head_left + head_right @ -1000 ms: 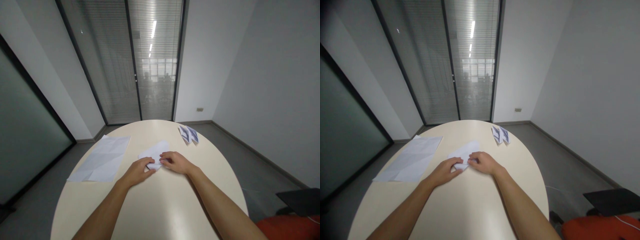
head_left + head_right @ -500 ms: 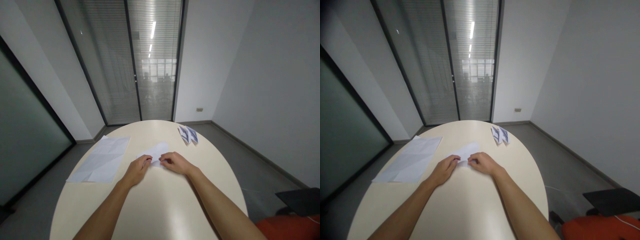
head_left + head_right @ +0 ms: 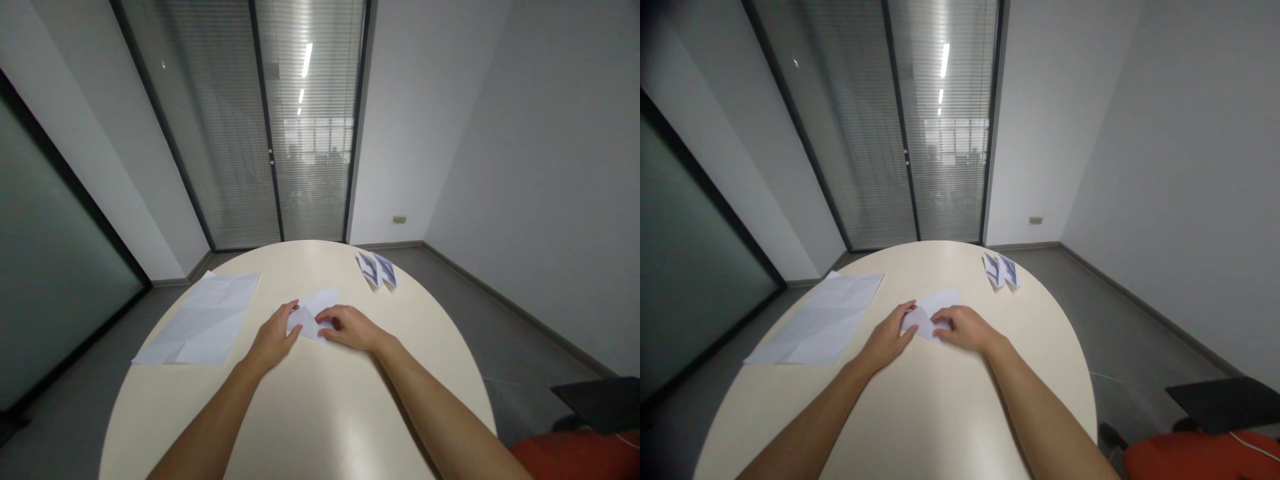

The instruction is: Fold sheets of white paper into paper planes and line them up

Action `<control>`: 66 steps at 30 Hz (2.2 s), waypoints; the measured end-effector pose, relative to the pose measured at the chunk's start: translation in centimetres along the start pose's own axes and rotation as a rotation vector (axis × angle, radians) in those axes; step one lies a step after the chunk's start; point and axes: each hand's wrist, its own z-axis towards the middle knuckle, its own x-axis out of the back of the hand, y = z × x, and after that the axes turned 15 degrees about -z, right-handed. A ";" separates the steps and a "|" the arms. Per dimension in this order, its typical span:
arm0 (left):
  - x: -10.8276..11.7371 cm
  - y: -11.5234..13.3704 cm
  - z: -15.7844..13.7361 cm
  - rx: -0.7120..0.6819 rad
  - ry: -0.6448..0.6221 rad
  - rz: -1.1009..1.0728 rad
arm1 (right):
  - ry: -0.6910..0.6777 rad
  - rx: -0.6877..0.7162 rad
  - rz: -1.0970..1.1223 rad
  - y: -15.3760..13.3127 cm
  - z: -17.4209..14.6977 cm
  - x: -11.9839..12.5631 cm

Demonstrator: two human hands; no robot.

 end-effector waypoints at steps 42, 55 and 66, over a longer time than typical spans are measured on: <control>-0.9 2.3 -0.8 -0.109 -0.143 0.307 | 0.006 0.149 -0.225 -0.1 -0.1 -0.1; -0.6 2.4 -0.8 -0.094 -0.222 0.406 | -0.062 0.035 -0.334 -0.3 -0.4 0.2; -0.4 1.7 -0.7 -0.136 -0.241 0.373 | -0.019 0.075 -0.317 -0.2 -0.4 -0.1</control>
